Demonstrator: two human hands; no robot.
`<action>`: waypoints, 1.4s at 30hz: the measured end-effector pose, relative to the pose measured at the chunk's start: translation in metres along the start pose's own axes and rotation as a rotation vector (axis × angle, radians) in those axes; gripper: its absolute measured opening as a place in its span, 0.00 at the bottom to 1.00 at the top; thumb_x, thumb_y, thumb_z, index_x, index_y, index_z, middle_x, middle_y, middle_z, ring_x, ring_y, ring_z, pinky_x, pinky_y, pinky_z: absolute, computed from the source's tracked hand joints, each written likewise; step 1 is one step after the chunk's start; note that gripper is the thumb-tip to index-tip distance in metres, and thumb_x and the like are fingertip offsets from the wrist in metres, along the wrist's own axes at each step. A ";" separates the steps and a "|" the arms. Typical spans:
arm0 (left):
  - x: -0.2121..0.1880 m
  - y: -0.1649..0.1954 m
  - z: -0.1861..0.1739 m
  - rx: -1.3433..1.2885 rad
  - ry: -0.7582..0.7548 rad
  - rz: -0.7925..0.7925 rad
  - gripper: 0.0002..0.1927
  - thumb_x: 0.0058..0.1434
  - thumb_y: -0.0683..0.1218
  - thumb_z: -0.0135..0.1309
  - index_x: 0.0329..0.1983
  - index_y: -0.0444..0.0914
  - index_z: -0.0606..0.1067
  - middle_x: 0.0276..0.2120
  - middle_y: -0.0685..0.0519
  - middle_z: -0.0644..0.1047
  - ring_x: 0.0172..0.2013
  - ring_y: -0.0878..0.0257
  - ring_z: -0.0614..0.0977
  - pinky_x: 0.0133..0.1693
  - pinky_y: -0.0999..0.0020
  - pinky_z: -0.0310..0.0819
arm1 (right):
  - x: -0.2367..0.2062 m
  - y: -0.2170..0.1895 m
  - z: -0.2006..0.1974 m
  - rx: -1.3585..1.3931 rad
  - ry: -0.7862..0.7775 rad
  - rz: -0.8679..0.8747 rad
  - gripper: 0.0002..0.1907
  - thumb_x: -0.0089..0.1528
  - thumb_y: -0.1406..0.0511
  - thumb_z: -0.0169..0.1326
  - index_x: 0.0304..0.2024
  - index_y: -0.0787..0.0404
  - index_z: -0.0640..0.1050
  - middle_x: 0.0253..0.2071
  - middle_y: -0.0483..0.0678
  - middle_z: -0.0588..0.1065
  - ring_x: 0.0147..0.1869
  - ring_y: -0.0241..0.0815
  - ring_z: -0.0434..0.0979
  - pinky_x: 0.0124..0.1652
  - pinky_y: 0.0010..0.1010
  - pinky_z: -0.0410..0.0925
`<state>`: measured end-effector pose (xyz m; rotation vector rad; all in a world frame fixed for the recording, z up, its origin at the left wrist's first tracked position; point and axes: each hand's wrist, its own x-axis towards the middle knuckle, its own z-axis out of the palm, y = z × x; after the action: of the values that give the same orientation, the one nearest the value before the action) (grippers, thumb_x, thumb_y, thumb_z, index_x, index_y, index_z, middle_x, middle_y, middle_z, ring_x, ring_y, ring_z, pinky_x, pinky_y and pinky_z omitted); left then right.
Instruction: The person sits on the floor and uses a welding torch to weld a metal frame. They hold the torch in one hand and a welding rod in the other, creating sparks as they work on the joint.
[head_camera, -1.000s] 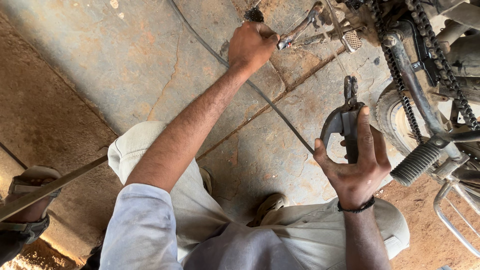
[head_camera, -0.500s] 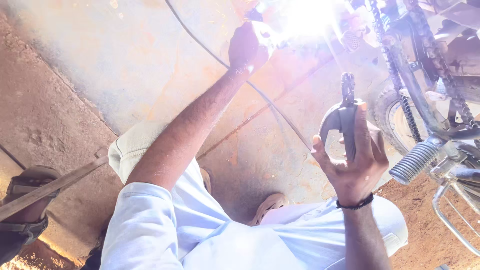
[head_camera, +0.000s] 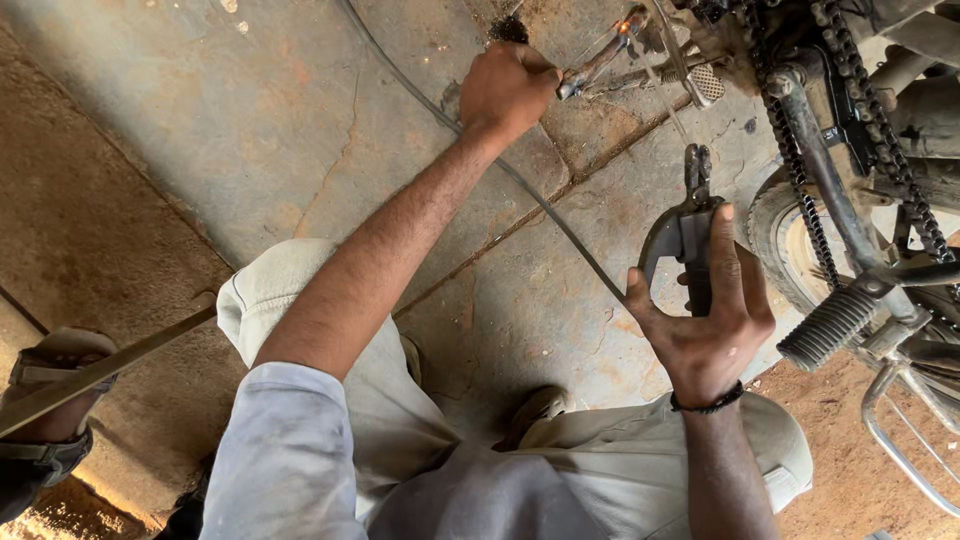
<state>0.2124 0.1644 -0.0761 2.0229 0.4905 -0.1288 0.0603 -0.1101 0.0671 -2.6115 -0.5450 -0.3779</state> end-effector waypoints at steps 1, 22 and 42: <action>0.000 0.000 0.000 -0.002 -0.004 -0.012 0.08 0.56 0.53 0.60 0.33 0.48 0.86 0.31 0.60 0.86 0.32 0.68 0.86 0.40 0.65 0.81 | -0.001 0.002 0.001 0.028 -0.008 0.032 0.42 0.68 0.50 0.69 0.73 0.67 0.68 0.46 0.52 0.78 0.40 0.39 0.83 0.38 0.29 0.81; 0.003 0.001 0.004 -0.069 -0.049 0.028 0.09 0.57 0.46 0.55 0.35 0.47 0.85 0.33 0.59 0.86 0.31 0.72 0.86 0.44 0.66 0.83 | 0.005 0.015 0.002 -0.144 0.032 -0.141 0.44 0.66 0.47 0.68 0.74 0.67 0.70 0.46 0.55 0.77 0.39 0.42 0.80 0.35 0.28 0.79; 0.000 -0.001 -0.015 -0.225 -0.054 -0.135 0.06 0.55 0.51 0.66 0.33 0.47 0.85 0.35 0.60 0.86 0.42 0.69 0.85 0.54 0.60 0.73 | -0.001 0.029 0.002 -0.144 0.003 -0.267 0.40 0.65 0.49 0.68 0.74 0.56 0.69 0.49 0.52 0.78 0.42 0.41 0.82 0.37 0.29 0.81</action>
<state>0.2105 0.1777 -0.0699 1.7629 0.5810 -0.2009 0.0727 -0.1335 0.0545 -2.6788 -0.9006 -0.5226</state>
